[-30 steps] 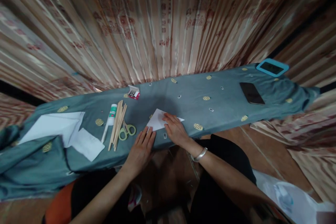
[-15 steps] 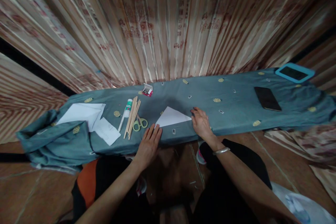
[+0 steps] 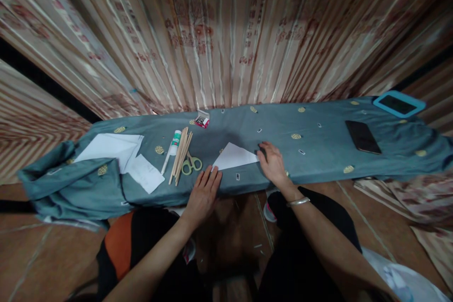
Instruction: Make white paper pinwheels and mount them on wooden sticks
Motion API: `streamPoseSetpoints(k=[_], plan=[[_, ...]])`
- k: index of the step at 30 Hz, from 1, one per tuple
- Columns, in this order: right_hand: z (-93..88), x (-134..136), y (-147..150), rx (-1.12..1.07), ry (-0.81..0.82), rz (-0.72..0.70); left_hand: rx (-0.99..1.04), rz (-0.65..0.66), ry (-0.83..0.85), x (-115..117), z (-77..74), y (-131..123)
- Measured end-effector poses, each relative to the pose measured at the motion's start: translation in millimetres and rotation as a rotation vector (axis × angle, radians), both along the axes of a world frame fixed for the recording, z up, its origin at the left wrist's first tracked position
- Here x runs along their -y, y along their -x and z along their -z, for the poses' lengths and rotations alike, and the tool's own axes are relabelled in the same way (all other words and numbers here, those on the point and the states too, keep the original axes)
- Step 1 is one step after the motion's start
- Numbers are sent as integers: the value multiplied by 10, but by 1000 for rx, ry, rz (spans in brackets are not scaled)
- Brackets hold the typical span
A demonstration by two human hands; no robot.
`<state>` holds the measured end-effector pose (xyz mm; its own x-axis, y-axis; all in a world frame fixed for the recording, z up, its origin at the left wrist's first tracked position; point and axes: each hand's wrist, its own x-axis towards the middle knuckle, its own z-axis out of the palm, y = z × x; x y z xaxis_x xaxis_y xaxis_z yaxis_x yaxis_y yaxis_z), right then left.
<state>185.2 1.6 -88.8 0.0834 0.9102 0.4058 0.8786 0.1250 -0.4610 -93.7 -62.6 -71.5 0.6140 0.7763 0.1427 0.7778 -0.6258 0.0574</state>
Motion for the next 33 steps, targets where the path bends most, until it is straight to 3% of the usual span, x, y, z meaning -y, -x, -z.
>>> streamPoseSetpoints(k=[5,14,20,24,28,33], plan=[[-5,26,180,95,76,20,7,5,-2,1,17,8],[39,14,74,80,68,-14,11,-27,9,35,-4,3],[-32,-37,49,19,55,-38,26,-37,-14,91,10,33],[-121,-102,166,32,52,-104,33,-35,-21,90,25,32],[-171,-187,354,117,153,-165,22,-33,-24,84,37,31],[-187,-307,481,62,162,-240,20,-40,-37,93,70,32]])
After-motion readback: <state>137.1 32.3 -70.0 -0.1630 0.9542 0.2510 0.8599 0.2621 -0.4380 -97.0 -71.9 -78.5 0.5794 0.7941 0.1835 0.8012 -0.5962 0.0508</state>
